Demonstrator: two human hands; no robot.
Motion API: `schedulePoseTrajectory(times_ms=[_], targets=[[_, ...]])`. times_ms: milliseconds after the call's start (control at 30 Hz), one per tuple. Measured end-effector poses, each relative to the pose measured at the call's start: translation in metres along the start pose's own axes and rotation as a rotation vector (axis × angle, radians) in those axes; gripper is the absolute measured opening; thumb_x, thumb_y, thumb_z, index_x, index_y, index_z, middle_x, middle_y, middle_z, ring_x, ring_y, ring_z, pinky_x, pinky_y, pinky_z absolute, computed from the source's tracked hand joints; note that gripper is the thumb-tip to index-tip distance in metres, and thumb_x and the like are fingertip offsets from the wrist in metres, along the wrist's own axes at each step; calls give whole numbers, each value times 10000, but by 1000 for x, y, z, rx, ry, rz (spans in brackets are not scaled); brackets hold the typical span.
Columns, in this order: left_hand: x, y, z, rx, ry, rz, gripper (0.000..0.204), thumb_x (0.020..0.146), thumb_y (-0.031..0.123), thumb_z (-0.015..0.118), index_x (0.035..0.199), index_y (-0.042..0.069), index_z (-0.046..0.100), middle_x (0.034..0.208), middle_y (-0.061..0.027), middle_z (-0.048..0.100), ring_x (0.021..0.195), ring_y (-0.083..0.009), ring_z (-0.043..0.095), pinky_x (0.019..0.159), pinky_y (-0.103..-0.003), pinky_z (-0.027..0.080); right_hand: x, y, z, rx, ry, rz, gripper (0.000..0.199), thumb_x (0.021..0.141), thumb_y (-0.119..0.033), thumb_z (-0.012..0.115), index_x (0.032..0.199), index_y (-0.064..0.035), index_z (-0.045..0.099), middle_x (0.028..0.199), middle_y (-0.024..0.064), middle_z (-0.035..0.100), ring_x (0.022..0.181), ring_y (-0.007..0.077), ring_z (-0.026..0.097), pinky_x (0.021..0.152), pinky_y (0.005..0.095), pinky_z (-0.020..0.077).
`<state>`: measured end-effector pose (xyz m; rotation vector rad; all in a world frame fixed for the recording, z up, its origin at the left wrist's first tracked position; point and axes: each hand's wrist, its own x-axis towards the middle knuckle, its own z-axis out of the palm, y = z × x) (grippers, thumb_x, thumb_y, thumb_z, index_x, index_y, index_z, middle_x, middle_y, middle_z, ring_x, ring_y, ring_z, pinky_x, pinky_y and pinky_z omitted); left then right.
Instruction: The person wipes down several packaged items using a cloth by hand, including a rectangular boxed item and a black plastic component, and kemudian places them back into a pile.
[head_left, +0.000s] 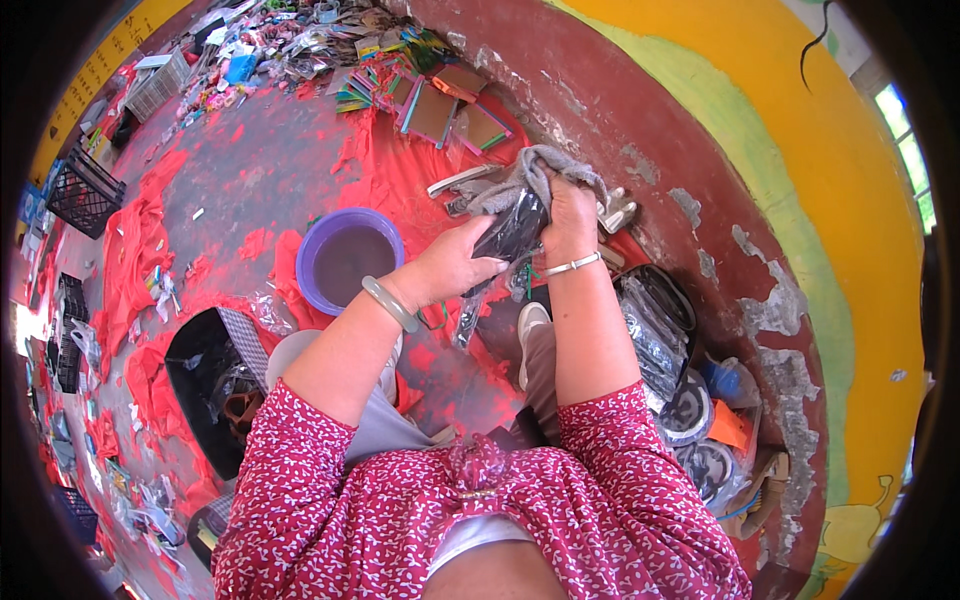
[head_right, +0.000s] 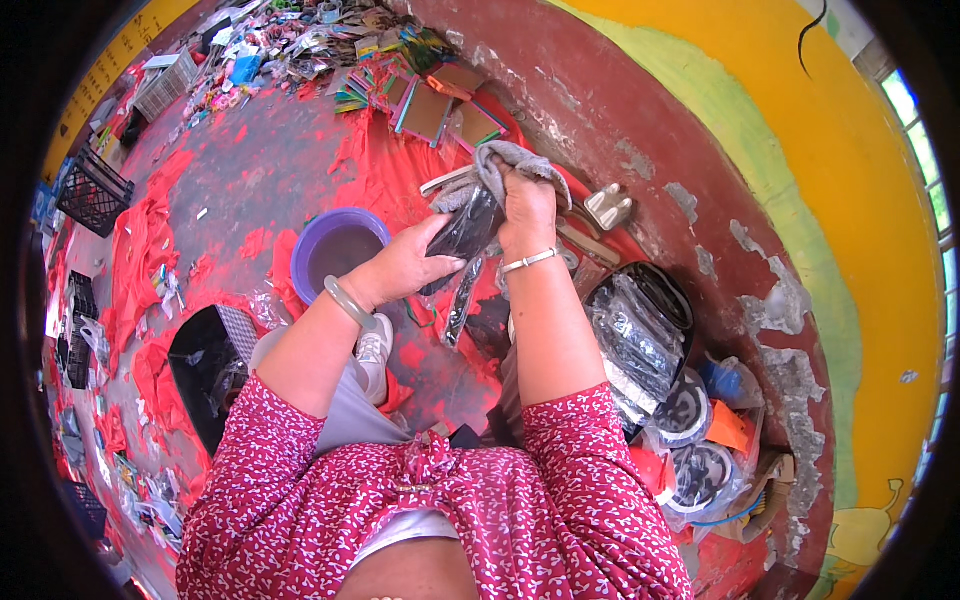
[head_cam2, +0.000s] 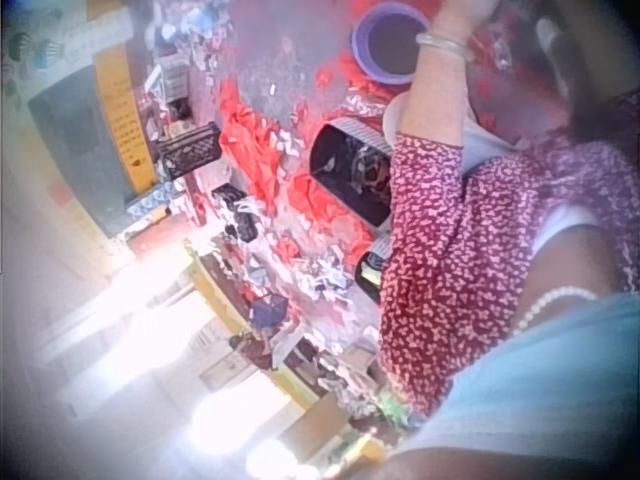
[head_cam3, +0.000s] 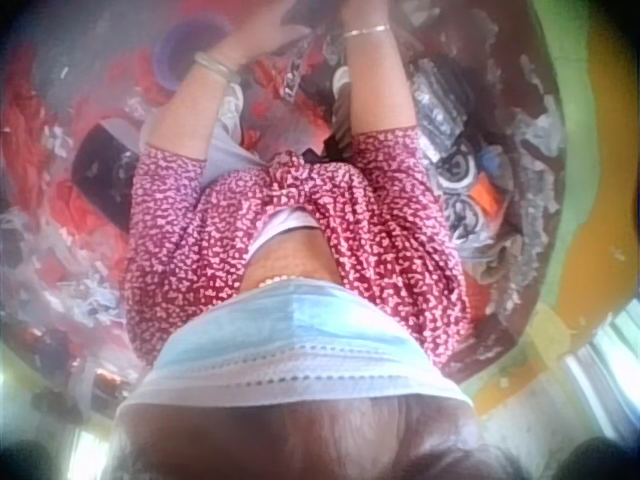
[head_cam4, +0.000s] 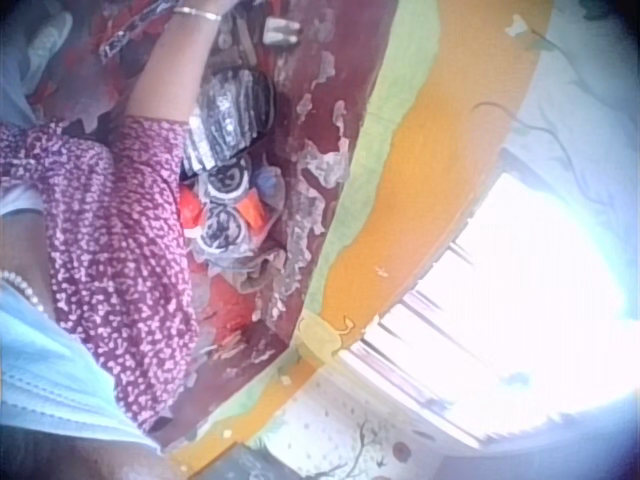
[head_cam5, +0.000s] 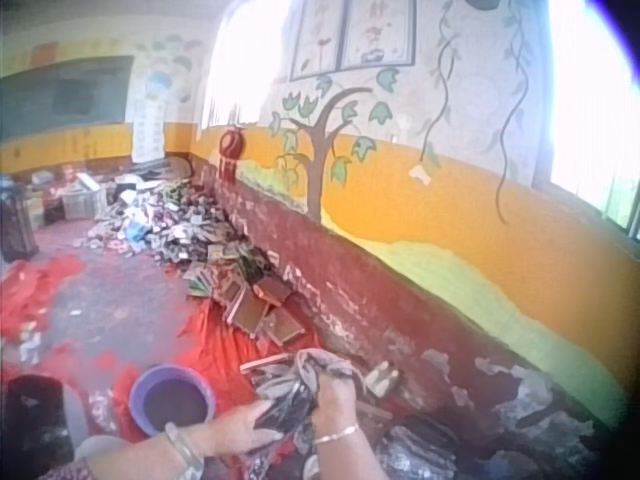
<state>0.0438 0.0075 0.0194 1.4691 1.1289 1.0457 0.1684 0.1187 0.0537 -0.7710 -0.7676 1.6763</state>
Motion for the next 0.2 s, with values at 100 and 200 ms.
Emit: schedulePoseTrajectory(times_ms=[100,200], targets=[[-1,4,-3,-3,-32,-12,455,808,65,578,1227,-7,414,1050,-16,524,937,-71,468,855,-252,405,6,0,-5,30,108,9,81,824,-42,580,886,-4,615,819,68,627,709,181,604,633,307,500],[-1,11,-4,-62,-72,-55,477,808,72,579,1246,-10,405,1073,-23,524,959,-75,463,872,-253,398,25,10,-26,186,67,162,159,850,-124,576,962,-12,590,862,85,629,720,195,606,631,340,506]])
